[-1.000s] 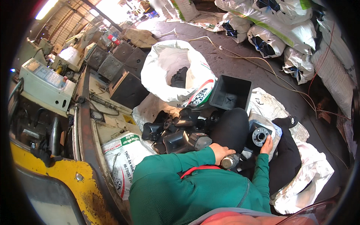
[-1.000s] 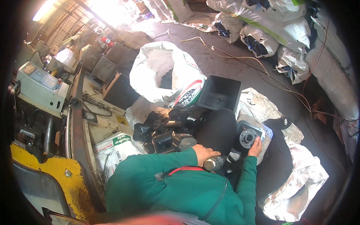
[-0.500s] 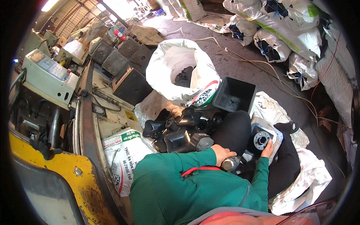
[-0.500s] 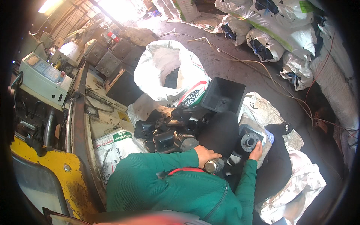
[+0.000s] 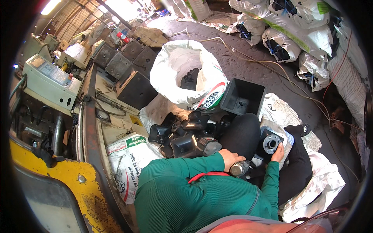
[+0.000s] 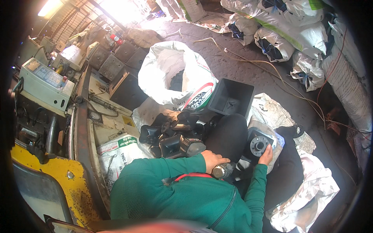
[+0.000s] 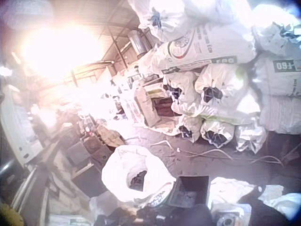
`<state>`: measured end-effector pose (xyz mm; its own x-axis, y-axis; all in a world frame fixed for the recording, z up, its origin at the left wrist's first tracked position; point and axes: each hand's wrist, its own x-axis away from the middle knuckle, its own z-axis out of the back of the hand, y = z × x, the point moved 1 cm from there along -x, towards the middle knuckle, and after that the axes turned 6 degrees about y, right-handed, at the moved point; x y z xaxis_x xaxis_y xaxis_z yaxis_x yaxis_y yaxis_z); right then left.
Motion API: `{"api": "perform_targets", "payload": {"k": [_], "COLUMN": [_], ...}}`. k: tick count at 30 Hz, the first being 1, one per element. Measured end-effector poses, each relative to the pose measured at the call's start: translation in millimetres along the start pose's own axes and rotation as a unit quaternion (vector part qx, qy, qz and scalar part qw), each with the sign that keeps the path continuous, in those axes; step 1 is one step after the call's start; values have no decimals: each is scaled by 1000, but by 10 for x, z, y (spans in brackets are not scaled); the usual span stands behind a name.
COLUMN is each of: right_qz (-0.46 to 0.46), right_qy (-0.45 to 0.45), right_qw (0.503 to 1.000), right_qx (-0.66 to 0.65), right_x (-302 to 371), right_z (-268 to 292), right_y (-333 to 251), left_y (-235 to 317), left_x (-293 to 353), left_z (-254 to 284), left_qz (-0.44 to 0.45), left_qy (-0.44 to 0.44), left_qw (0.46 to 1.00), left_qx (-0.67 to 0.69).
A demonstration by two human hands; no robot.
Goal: The person uses a cordless drill to fasten screws into a black plastic housing component. They repeatedly insert screws, drive them with the drill, and reposition the part on a cushioned surface. The person also briefly reaches toward the camera during the task.
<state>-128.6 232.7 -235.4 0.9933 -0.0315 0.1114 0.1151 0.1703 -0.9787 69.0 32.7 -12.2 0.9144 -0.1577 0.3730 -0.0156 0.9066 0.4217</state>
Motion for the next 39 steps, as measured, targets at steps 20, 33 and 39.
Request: {"api": "perform_targets", "payload": {"k": [20,33,39], "right_qz": [7,6,0], "right_qy": [4,11,9], "right_qw": [1000,1000,1000], "right_qx": [-9,1,2], "right_x": [37,54,39], "right_z": [3,-1,-5], "right_y": [-87,-139,-100], "left_y": [10,32,54], "left_x": [4,11,58], "left_z": [4,40,6], "left_qz": [0,1,9], "left_qy": [9,7,-2], "left_qw": [1000,1000,1000], "left_qx": [3,18,19]}}
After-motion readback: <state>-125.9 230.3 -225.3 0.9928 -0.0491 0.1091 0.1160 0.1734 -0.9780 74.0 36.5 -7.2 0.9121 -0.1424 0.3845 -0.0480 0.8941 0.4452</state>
